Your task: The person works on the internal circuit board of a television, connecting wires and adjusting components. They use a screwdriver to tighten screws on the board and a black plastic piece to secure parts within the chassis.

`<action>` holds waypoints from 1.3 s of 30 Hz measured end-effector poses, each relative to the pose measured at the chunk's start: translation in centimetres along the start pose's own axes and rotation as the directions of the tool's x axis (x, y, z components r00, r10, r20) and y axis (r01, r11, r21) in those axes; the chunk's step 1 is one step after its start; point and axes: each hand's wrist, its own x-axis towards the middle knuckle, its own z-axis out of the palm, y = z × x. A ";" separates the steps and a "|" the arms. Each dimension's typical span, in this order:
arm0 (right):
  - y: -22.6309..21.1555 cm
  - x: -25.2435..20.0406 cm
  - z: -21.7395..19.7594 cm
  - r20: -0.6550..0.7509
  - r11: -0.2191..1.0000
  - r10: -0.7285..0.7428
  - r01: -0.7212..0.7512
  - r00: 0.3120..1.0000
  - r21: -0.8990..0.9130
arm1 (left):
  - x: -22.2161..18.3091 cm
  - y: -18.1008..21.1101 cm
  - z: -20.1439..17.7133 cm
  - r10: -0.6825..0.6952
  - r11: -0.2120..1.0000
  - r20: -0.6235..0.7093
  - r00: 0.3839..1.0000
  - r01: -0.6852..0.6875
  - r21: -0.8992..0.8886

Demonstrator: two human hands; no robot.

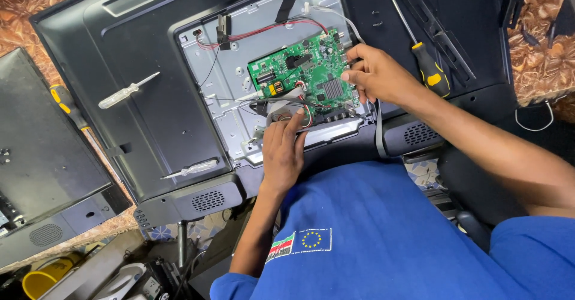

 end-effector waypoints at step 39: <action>-3.1 -1.0 0.7 -0.031 0.790 -0.057 0.026 0.998 -0.613 | -0.1 0.3 1.0 -0.047 0.991 -0.048 0.998 0.052 0.124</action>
